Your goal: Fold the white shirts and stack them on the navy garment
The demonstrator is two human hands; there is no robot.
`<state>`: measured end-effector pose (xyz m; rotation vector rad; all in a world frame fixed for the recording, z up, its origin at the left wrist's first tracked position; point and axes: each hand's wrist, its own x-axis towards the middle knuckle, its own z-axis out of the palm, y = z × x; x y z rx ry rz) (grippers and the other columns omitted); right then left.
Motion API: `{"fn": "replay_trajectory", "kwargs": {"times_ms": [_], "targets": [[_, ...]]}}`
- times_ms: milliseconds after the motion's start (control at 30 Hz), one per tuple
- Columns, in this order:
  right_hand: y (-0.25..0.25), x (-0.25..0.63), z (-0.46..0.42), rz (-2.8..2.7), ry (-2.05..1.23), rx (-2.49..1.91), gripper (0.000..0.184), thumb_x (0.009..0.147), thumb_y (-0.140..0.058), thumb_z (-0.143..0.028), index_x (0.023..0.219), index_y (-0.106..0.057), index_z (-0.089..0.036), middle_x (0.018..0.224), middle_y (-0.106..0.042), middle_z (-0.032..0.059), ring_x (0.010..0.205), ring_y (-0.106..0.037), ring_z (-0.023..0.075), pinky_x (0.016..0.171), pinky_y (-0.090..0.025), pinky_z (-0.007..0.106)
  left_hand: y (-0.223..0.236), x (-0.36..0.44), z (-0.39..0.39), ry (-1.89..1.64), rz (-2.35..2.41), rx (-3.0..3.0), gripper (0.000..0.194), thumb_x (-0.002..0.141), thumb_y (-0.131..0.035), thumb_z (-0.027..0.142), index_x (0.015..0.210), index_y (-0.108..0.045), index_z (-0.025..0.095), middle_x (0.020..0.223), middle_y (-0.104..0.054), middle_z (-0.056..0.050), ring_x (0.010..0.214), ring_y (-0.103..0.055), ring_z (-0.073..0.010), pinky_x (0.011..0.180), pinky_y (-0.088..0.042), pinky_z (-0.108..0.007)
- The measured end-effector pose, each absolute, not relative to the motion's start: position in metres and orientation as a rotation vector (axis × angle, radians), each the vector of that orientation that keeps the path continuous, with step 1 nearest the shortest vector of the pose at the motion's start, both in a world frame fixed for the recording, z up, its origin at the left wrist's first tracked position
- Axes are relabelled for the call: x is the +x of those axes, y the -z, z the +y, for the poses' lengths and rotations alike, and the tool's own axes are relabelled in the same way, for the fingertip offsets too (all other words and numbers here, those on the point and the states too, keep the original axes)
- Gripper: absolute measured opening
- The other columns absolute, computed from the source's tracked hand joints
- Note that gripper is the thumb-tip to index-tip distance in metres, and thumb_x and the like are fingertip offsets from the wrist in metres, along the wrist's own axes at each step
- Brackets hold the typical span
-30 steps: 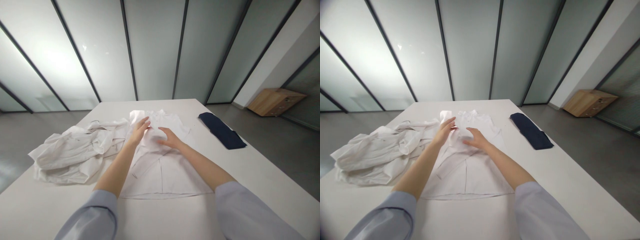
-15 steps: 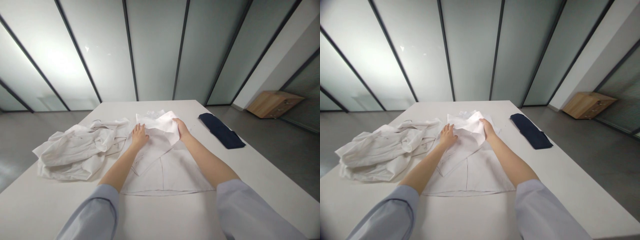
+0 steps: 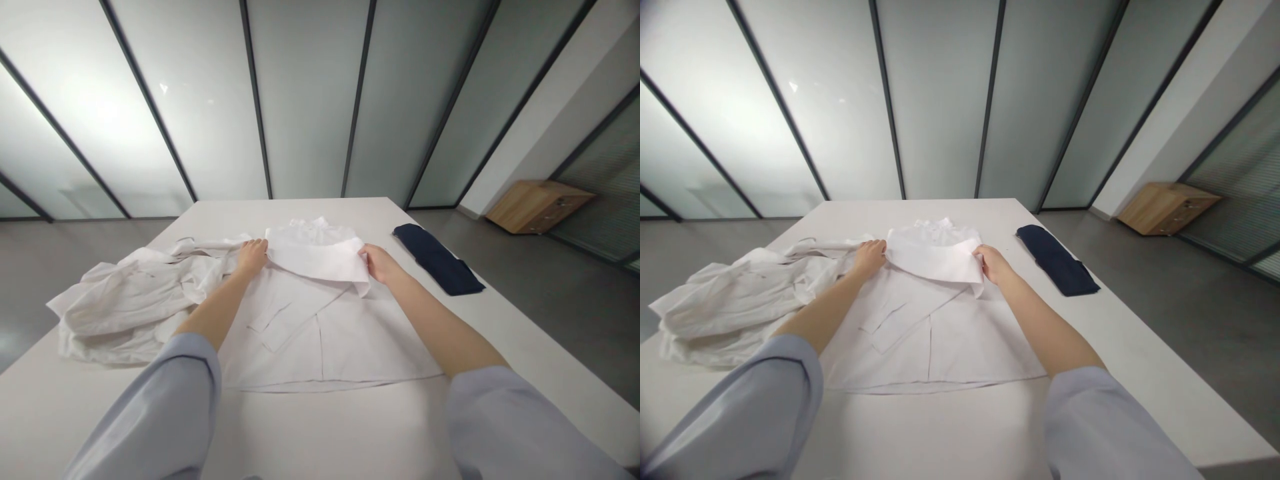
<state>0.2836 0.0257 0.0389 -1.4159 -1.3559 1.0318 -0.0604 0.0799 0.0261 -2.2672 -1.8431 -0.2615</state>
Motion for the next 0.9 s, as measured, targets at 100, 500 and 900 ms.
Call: {"fn": "replay_trajectory", "kwargs": {"times_ms": [100,500,900], "targets": [[-0.04,0.3,0.016,-1.315,-1.128,-1.482,0.023,0.061,-0.058,-0.022,0.084,-0.062,-0.019,0.078,-0.068,0.0035,0.071,-0.061,0.0189,0.059,-0.046,0.025,-0.027,-0.069,0.075,0.211,-1.83,-2.231,0.03,0.084,-0.042,0.012,0.104,-0.063,0.021,0.108,-0.065,-0.013,0.11,-0.056,-0.0265,0.094,-0.038,-0.038],[-0.053,0.323,-0.029,-1.311,-1.403,-1.393,0.045,0.065,-0.066,-0.023,0.109,-0.059,-0.021,0.077,-0.065,-0.0005,0.062,-0.059,0.0143,0.053,-0.045,0.022,-0.023,-0.078,0.073,0.288,-2.046,-2.066,0.028,0.083,-0.044,0.012,0.104,-0.061,0.017,0.111,-0.065,-0.015,0.111,-0.056,-0.0285,0.092,-0.039,-0.039],[-0.019,0.348,-0.034,-2.071,-0.581,-1.957,0.036,0.073,-0.063,-0.021,0.109,-0.066,-0.019,0.079,-0.068,0.003,0.071,-0.061,0.0173,0.066,-0.043,0.025,-0.016,-0.095,0.095,0.23,-2.163,-2.366,0.044,0.075,-0.057,0.017,0.119,-0.06,0.02,0.122,-0.065,-0.008,0.115,-0.058,-0.0243,0.096,-0.043,-0.031]]}}
